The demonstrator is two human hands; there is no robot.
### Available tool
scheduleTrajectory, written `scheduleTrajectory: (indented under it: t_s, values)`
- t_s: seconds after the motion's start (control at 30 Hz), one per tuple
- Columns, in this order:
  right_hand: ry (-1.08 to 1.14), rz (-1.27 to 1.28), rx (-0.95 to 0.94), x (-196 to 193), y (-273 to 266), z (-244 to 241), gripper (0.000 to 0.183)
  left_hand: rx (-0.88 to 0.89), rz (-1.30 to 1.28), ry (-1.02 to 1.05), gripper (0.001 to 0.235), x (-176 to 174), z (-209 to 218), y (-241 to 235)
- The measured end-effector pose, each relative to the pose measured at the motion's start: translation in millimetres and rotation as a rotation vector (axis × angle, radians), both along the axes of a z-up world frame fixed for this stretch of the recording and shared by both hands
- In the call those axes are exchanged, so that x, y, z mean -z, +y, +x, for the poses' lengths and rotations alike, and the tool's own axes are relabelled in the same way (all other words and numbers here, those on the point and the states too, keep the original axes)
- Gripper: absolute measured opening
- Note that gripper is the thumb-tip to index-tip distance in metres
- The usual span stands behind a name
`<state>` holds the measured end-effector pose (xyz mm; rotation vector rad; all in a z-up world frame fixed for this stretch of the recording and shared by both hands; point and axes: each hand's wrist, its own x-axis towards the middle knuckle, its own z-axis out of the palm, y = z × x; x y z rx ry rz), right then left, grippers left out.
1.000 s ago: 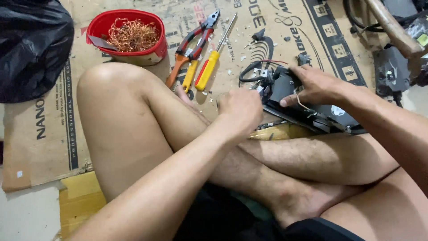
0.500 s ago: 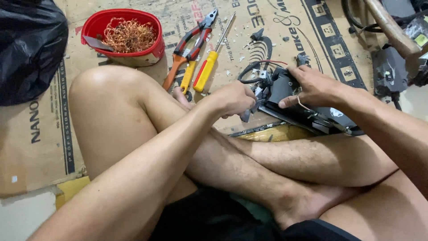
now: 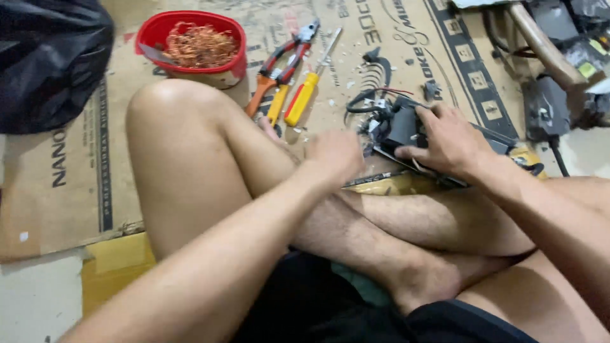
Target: The person sits on the floor and uses a screwdriver to work on a black electronic device held in their lap. They manipulate wires and components within the device's casing while various tools and a container of copper wire are visible nearby.
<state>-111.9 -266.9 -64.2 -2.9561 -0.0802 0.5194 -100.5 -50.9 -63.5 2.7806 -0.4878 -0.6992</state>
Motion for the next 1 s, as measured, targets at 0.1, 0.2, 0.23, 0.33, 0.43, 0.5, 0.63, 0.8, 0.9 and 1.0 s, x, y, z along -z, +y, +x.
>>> scheduleTrajectory:
  t_s: [0.1, 0.2, 0.23, 0.33, 0.43, 0.5, 0.63, 0.8, 0.9, 1.0]
  values:
    - [-0.02, -0.023, -0.019, 13.4, -3.5, 6.2, 0.099, -0.077, -0.123, 0.112, 0.039, -38.2, 12.4, 13.9]
    - [0.059, 0.014, -0.022, 22.0, -11.8, 11.8, 0.115, -0.05, -0.11, 0.11, 0.04, -42.3, 16.2, -4.7]
    - [0.056, 0.013, -0.02, 19.0, -12.5, 13.2, 0.115, -0.048, -0.11, 0.108, 0.04, -41.2, 17.0, -13.7]
    - [0.036, -0.01, -0.023, 20.8, -14.1, 14.6, 0.103, 0.048, 0.017, 0.059, 0.032, -29.8, 17.9, -37.6]
    - [0.011, -0.13, -0.058, 51.5, -26.2, 21.4, 0.096, 0.083, 0.013, 0.01, 0.027, -11.4, 10.8, -58.7]
    - [-0.032, -0.241, -0.111, 90.5, -44.1, 36.5, 0.116, 0.227, 0.1, -0.04, 0.029, -6.0, -0.5, -73.6]
    - [-0.062, -0.203, -0.073, 93.5, -44.1, 32.1, 0.12, 0.244, 0.129, -0.101, 0.021, 42.7, -37.5, -90.3]
    - [-0.047, -0.231, -0.123, 50.2, -23.7, 23.1, 0.106, -0.103, -0.146, -0.349, 0.025, 75.3, -52.2, -71.4]
    - [-0.067, -0.252, -0.142, 31.0, -12.3, 16.9, 0.099, -0.15, -0.151, -0.193, 0.029, 54.3, -57.4, -58.6]
    - [-0.121, -0.262, -0.146, 52.9, -20.6, 22.8, 0.096, -0.082, -0.211, -0.339, 0.04, 90.7, -39.8, -58.3]
